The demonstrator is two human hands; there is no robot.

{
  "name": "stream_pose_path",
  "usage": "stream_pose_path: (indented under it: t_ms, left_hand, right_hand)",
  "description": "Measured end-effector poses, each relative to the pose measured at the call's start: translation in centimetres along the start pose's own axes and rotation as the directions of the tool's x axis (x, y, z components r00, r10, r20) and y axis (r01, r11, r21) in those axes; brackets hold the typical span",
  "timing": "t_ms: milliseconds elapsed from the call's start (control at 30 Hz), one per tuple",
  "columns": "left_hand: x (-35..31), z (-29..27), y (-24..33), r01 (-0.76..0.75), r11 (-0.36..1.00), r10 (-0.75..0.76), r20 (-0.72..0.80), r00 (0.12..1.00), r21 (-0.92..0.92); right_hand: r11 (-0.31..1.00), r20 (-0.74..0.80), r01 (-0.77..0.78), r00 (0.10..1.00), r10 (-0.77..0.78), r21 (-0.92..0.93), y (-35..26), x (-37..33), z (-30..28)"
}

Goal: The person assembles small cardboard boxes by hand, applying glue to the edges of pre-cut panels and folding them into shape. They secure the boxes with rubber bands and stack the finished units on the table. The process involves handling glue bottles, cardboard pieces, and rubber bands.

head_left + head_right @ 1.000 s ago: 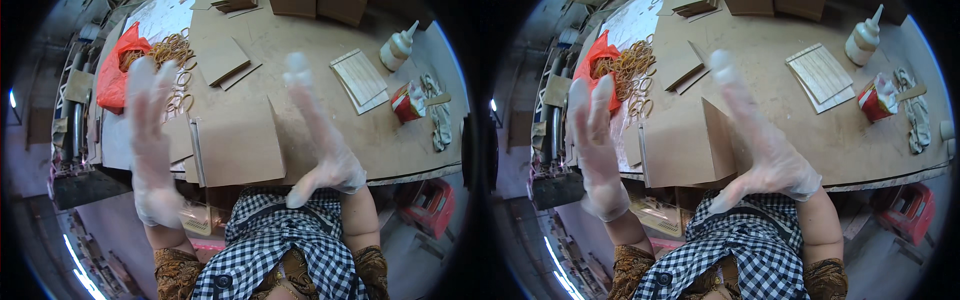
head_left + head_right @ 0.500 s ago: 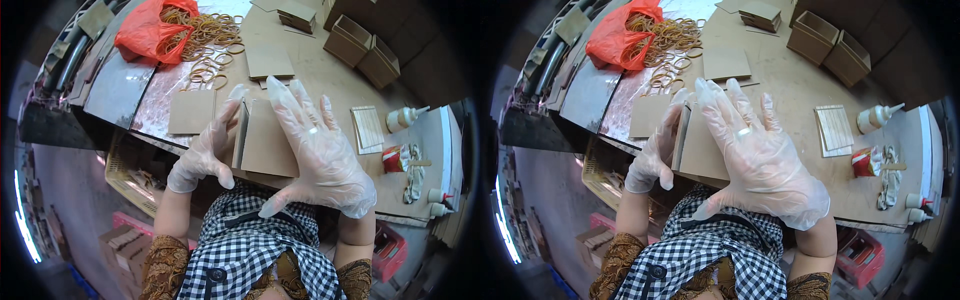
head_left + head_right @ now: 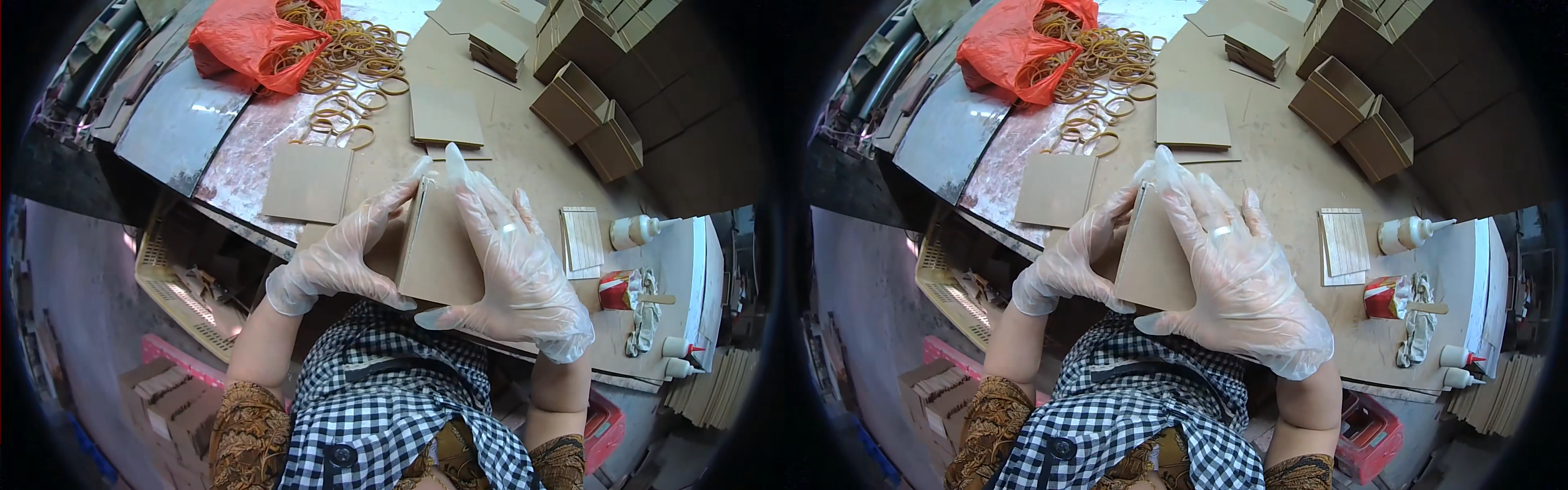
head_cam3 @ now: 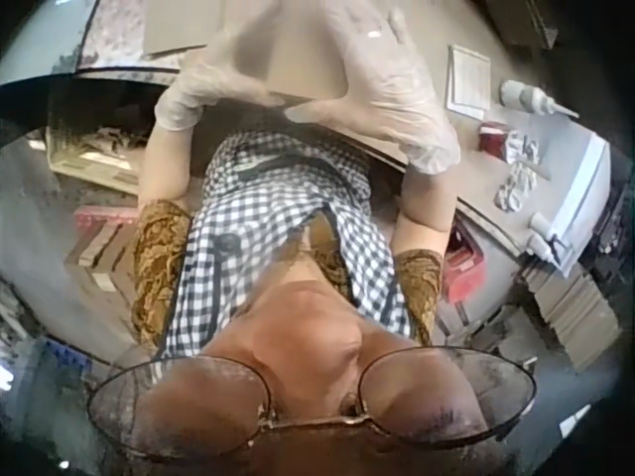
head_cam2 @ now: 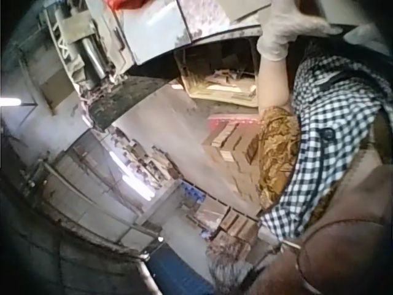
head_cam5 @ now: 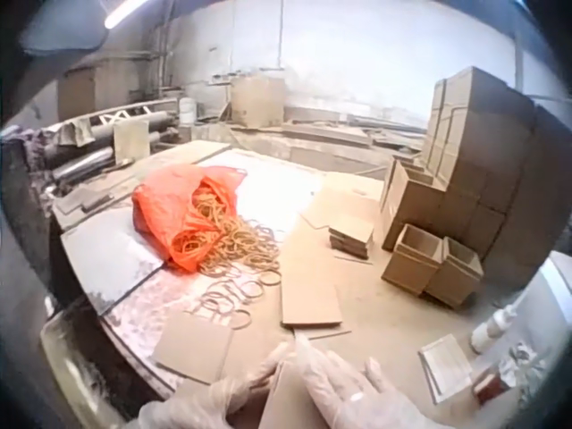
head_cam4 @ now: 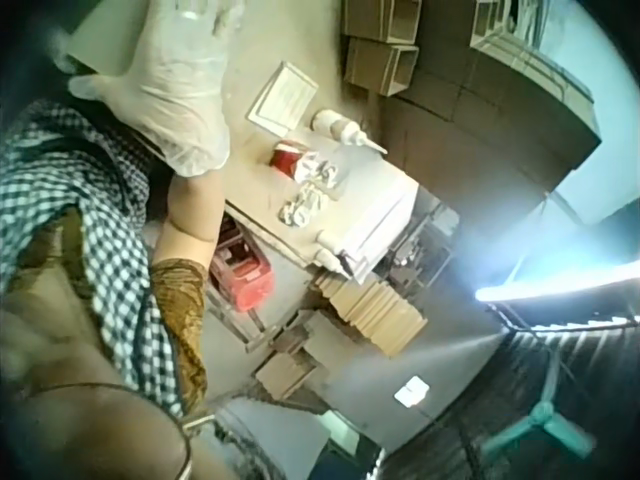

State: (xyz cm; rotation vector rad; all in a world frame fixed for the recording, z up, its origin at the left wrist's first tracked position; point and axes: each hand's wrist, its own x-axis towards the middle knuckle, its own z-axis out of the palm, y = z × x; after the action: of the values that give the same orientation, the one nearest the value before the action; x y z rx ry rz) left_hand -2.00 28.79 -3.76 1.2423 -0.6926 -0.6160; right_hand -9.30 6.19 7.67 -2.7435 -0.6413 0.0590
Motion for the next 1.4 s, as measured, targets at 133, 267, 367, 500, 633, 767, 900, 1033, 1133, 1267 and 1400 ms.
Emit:
stream_pose_path:
  t_ms: [133,267,367,500,633,767,900,1033,1133,1267,1400]
  left_hand:
    - [0.0,0.0,0.3,0.006,0.999,-0.006,0.001,1.0,0.033]
    - [0.2,0.1,0.7,-0.003,0.998,0.002,0.013,1.0,0.055]
    - [0.2,0.0,0.7,0.018,0.998,-0.019,0.017,1.0,0.058]
    - [0.4,-0.1,0.4,-0.01,0.997,0.01,0.011,1.0,0.078]
    - [0.3,0.1,0.5,0.002,1.0,-0.002,-0.018,1.0,-0.007]
    - [0.5,-0.1,0.6,-0.014,1.0,0.015,0.025,1.0,-0.027]
    - [0.9,-0.4,0.6,-0.067,0.994,0.063,0.045,0.997,0.085]
    - [0.7,-0.7,-0.1,-0.108,0.955,0.095,0.058,0.994,0.275]
    - [0.7,-0.7,-0.4,-0.127,0.948,0.116,0.055,0.992,0.292]
    - [1.0,-0.7,-0.3,-0.133,0.939,0.12,0.061,0.991,0.318]
    - [1.0,-0.9,0.2,-0.138,0.914,0.113,0.088,0.99,0.382]
  right_hand:
    - [0.999,-0.023,-0.002,1.0,0.004,0.053,-0.1,0.2,0.2]
    - [0.995,-0.038,0.004,0.999,0.0,0.102,-0.1,0.2,0.3]
    - [0.994,-0.042,0.014,0.999,-0.009,0.111,0.5,0.2,0.7]
    - [0.994,-0.057,0.017,0.998,-0.011,0.106,0.4,0.2,0.6]
    - [0.993,-0.085,-0.002,0.996,0.012,0.115,0.2,0.3,0.8]
    - [0.993,-0.109,0.01,0.994,0.003,0.121,0.5,0.4,1.0]
    - [0.988,-0.127,0.005,0.992,0.015,0.156,0.8,0.5,1.2]
    - [0.988,-0.165,0.018,0.986,0.008,0.155,0.7,0.3,1.5]
    - [0.989,-0.193,0.042,0.981,-0.014,0.14,0.8,0.2,1.9]
    - [0.988,-0.172,0.035,0.985,-0.008,0.151,0.5,0.5,1.5]
    - [0.983,-0.151,-0.02,0.987,0.049,0.184,0.3,0.4,1.7]
